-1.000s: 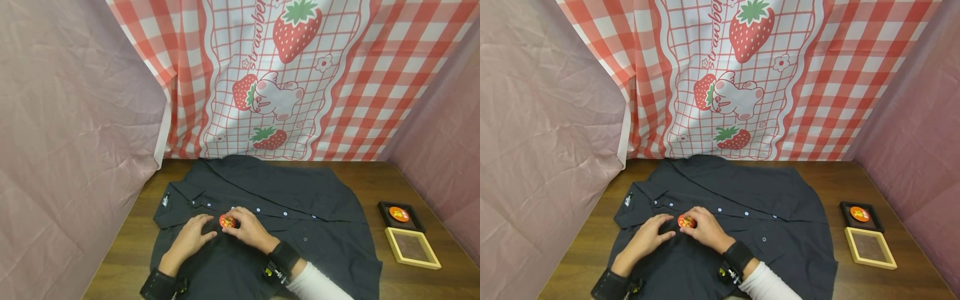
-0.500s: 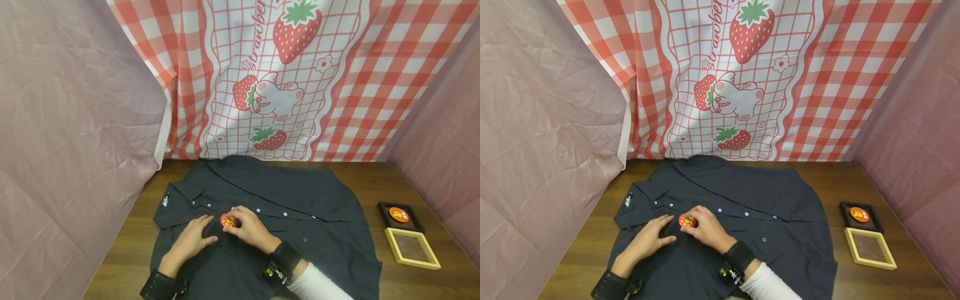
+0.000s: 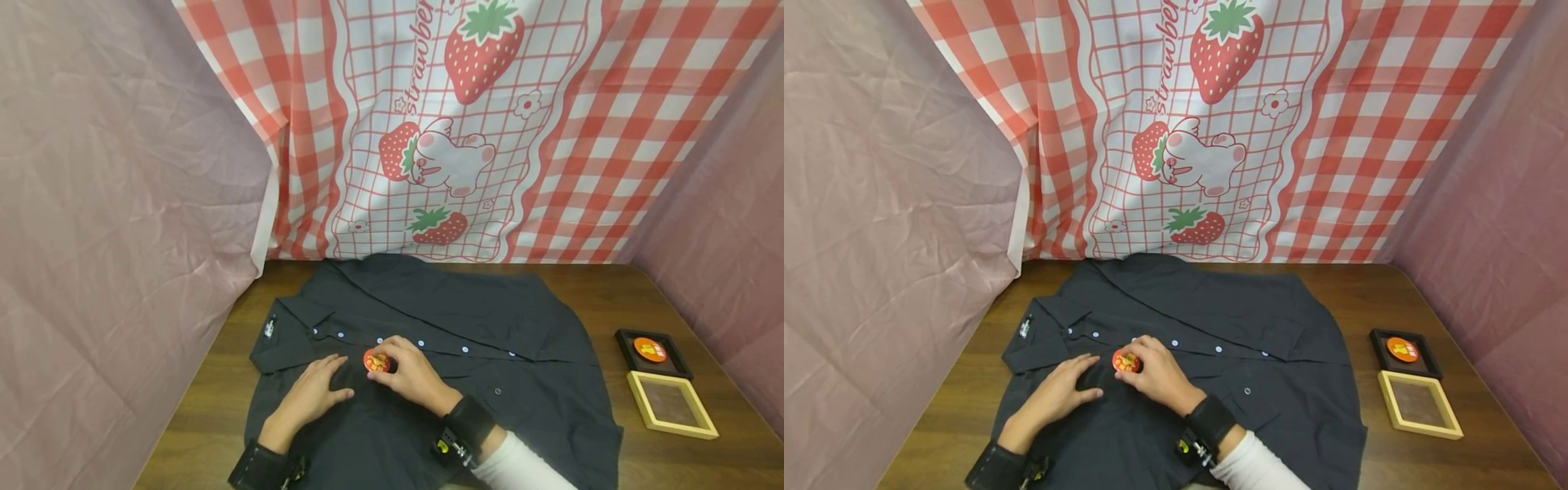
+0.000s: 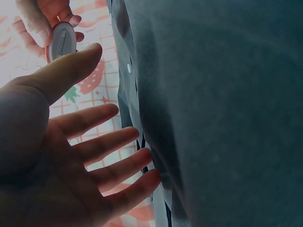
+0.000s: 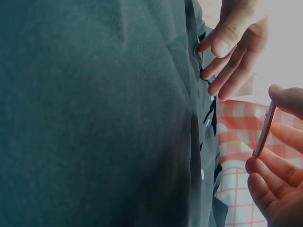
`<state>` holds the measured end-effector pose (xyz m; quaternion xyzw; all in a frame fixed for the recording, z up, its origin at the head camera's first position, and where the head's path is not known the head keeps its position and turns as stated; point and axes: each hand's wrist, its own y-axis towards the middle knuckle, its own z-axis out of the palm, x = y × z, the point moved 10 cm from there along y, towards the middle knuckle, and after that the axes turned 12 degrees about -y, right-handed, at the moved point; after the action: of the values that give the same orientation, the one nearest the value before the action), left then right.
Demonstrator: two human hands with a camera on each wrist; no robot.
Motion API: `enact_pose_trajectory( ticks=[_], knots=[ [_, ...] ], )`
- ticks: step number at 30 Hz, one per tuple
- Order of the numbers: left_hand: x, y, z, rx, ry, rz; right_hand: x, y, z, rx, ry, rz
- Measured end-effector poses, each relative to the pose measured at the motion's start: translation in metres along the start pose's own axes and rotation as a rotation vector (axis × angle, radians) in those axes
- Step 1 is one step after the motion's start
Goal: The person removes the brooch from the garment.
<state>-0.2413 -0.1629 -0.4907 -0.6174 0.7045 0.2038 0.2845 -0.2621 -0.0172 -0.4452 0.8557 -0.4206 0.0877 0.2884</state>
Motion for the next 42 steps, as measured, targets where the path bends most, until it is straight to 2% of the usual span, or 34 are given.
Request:
enact_pose_trajectory(
  ticks=[13,27,34,42],
  knots=[
    [0.002,0.002,0.003,0.027,-0.005,-0.015,-0.009,-0.001,-0.005,0.029,-0.003,0.013],
    [0.004,0.002,0.007,0.064,-0.004,-0.064,-0.015,-0.004,-0.009,0.05,-0.035,0.029],
    [0.002,0.002,0.008,0.065,0.004,-0.05,-0.018,-0.005,-0.011,0.062,-0.033,0.035],
    [0.001,0.002,0.009,0.075,0.008,-0.072,-0.021,-0.007,-0.015,0.057,-0.038,0.05]
  ],
)
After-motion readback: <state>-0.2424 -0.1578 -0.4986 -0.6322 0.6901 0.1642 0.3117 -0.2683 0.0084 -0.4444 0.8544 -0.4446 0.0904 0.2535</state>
